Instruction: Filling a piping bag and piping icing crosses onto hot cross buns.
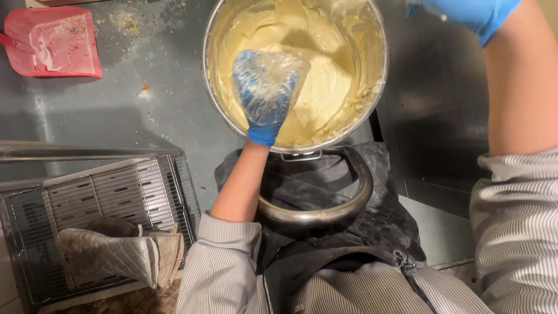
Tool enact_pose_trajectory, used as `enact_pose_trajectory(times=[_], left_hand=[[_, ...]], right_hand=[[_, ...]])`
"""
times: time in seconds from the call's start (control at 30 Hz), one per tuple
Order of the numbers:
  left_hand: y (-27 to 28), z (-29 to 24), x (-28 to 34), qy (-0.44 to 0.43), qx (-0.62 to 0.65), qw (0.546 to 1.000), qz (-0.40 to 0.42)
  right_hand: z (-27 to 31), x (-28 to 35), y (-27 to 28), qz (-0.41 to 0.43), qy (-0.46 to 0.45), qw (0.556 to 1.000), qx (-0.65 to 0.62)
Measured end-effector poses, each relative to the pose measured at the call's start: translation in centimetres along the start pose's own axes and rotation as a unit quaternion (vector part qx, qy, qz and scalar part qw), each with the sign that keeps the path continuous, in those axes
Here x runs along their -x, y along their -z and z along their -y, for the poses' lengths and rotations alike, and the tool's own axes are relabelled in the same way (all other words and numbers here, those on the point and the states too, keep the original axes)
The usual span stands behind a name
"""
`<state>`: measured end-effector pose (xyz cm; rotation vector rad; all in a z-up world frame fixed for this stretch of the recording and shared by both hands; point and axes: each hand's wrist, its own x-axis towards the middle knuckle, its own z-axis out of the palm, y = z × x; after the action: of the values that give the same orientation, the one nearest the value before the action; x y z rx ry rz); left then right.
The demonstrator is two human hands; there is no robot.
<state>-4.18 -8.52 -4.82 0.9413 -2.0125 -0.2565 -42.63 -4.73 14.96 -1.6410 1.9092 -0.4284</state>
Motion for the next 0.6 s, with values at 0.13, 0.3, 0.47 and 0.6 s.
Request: enact_pose_trajectory(times=[0.13, 0.3, 0.47, 0.6], left_hand=[[-1.6, -0.4, -1.0, -0.052, -0.092, 0.994, -0.043], [2.4, -6.5, -4.3, 0.124, 0.161, 0.972, -0.115], [1.3, -5.7, -3.2, 0.166, 0.199, 0.957, -0.130], [-0.2, -3.6, -1.4, 0.158, 0.188, 0.963, -0.108]], right_hand=[[7.9, 2.8, -3.2, -0.023, 0.011, 0.999, -0.041], [10.2, 4.7, -8.8, -0.063, 0.104, 0.984, 0.132], [11.6, 7.2, -14.8, -0.135, 0.208, 0.900, 0.358], [13.2, 8.9, -18.3, -0.205, 0.196, 0.818, 0.501]])
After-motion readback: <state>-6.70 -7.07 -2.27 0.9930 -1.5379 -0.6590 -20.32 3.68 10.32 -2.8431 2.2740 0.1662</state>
